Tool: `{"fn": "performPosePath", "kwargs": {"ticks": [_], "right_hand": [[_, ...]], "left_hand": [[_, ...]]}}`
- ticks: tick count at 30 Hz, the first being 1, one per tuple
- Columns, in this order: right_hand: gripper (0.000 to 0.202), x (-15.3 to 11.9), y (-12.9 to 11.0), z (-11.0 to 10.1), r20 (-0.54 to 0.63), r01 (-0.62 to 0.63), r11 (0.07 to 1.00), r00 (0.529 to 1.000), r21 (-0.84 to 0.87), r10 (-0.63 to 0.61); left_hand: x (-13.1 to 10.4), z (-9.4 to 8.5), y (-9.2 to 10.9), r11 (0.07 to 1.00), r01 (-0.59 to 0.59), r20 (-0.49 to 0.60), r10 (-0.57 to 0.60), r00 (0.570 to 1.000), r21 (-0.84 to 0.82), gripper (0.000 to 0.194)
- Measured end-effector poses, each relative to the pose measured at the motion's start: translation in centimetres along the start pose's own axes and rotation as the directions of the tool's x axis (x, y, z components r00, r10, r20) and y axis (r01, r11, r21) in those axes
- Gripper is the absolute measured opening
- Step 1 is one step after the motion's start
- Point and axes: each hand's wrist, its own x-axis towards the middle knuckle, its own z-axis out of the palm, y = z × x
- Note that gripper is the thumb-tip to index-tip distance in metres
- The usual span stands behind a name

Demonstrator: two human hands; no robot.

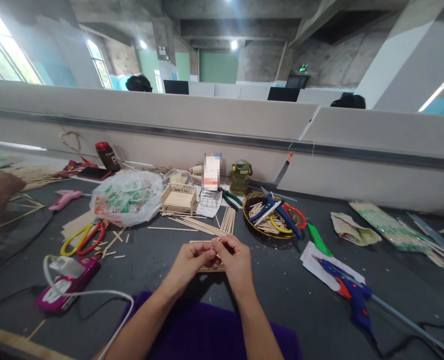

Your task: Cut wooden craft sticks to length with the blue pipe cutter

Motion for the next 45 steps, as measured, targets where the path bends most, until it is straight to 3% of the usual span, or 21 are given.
{"fn": "performPosePath", "kwargs": {"ticks": [5,11,18,26,32,39,45], "right_hand": [[0.033,0.1,0.1,-0.1,0.023,-0.056,0.998,0.998,0.024,0.055],[0.027,0.1,0.3,-0.3,0.034,0.090,0.987,0.996,-0.133,-0.086],[0.032,0.2,0.4,-0.4,0.045,0.001,0.998,0.999,-0.069,0.002],[0.030,0.1,-0.3,-0.3,0.015,0.029,0.998,1.000,-0.054,-0.028],[0.035,0.2,0.0,-0.6,0.054,-0.041,0.998,0.998,-0.041,0.044],[0.028,0.4,0.8,-0.8,-0.024,0.100,0.977,0.994,-0.186,-0.106],[0.035,0.5,0.5,-1.4,0.087,-0.035,0.998,0.995,-0.048,0.039]], "left_hand": [[0.0,-0.1,0.0,1.000,0.023,-0.042,-0.022,0.999,0.020,0.029],[0.2,-0.4,-0.7,0.999,-0.031,-0.117,0.030,0.993,-0.011,0.035],[0.5,-0.6,-1.1,0.999,-0.036,-0.081,0.037,0.996,0.009,0.038],[0.3,-0.2,-0.7,0.997,-0.023,-0.056,0.019,0.998,-0.067,0.041],[0.4,-0.3,-1.0,0.997,-0.031,-0.100,0.024,0.995,-0.070,0.047],[0.1,-0.1,-0.7,0.993,0.092,-0.002,-0.093,0.996,-0.072,0.036],[-0.1,-0.2,-0.6,0.992,0.108,-0.004,-0.108,0.994,-0.072,0.035]]}}
